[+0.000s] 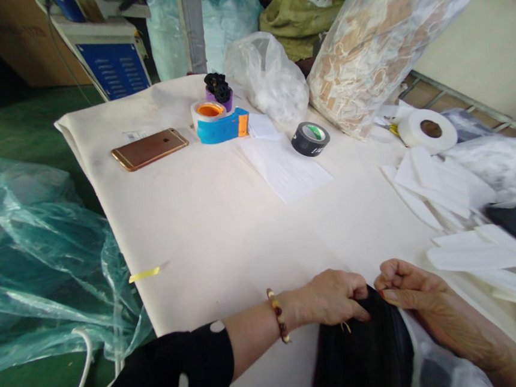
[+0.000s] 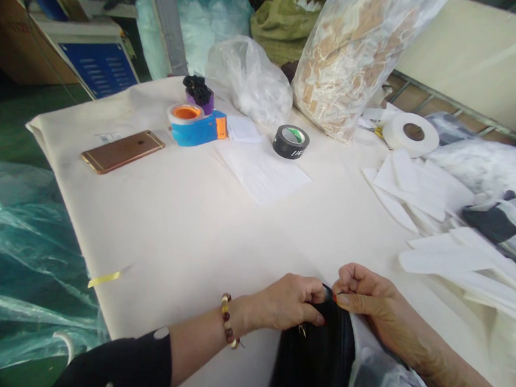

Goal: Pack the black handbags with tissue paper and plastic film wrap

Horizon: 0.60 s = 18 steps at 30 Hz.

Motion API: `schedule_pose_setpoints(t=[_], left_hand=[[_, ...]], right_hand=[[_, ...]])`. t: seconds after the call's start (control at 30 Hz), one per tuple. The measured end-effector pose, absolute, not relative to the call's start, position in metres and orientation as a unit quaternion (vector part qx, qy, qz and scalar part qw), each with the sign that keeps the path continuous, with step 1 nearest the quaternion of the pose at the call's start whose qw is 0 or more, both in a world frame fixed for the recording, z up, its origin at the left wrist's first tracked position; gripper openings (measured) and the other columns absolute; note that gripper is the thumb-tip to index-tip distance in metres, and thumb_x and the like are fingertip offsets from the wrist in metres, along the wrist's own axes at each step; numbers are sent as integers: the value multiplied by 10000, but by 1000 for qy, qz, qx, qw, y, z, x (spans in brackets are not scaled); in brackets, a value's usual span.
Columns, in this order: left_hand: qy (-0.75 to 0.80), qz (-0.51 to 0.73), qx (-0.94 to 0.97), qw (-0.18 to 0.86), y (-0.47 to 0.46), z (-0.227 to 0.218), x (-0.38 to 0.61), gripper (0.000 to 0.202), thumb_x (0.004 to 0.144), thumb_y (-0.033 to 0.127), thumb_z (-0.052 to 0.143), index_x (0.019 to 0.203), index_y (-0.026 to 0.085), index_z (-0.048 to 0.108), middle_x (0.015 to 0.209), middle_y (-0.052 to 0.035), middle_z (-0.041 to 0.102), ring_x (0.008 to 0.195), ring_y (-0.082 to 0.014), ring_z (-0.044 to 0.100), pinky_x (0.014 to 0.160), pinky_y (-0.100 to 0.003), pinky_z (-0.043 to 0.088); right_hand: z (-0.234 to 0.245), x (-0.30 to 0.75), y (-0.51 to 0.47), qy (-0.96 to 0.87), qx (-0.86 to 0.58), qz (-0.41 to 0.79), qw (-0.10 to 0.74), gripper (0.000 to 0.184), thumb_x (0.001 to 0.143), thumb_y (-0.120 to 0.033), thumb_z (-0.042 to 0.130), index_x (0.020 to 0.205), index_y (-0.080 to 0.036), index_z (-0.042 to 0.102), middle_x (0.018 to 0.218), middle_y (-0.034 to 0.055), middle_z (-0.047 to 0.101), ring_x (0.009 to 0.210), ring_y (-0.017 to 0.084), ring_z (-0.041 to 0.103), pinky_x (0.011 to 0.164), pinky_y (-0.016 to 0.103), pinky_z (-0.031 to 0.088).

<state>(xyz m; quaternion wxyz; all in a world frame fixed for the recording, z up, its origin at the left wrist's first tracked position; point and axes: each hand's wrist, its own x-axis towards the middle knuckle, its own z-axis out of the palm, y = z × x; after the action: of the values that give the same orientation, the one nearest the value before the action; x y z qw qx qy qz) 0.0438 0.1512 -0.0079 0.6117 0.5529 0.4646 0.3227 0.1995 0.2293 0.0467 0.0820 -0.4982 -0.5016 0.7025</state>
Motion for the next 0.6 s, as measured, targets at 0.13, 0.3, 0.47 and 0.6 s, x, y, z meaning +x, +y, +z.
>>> schedule_pose_setpoints(t=[0.13, 0.3, 0.47, 0.6], left_hand=[[573, 520, 497, 393, 114, -17, 59, 131, 753, 56, 555, 817, 169, 540, 815, 7, 518, 777, -125, 481, 725, -229, 386], [581, 487, 473, 449, 96, -28, 68, 226, 717, 64, 614, 927, 149, 616, 816, -8, 550, 724, -128, 501, 689, -234, 422], [566, 414, 514, 494, 121, -33, 67, 304, 656, 233, 734, 925, 159, 613, 847, 0, 543, 668, -121, 460, 599, -227, 395], [585, 390, 513, 493, 122, -29, 72, 150, 676, 210, 692, 766, 160, 582, 740, 30, 510, 639, -107, 415, 568, -216, 343]], right_hand=[[49, 198, 229, -498, -504, 700, 88, 339, 471, -288, 852, 676, -218, 591, 626, -19, 600, 603, 110, 484, 575, 214, 379], [48, 197, 228, -500, -506, 698, 83, 344, 464, -301, 858, 667, -223, 591, 632, -22, 597, 608, 109, 484, 570, 207, 381], [40, 199, 229, -503, -492, 706, 83, 316, 508, -280, 844, 670, -213, 582, 639, -26, 593, 609, 104, 495, 566, 202, 394], [35, 198, 229, -498, -491, 710, 78, 322, 516, -255, 842, 676, -194, 569, 629, -25, 590, 570, 101, 509, 536, 208, 409]])
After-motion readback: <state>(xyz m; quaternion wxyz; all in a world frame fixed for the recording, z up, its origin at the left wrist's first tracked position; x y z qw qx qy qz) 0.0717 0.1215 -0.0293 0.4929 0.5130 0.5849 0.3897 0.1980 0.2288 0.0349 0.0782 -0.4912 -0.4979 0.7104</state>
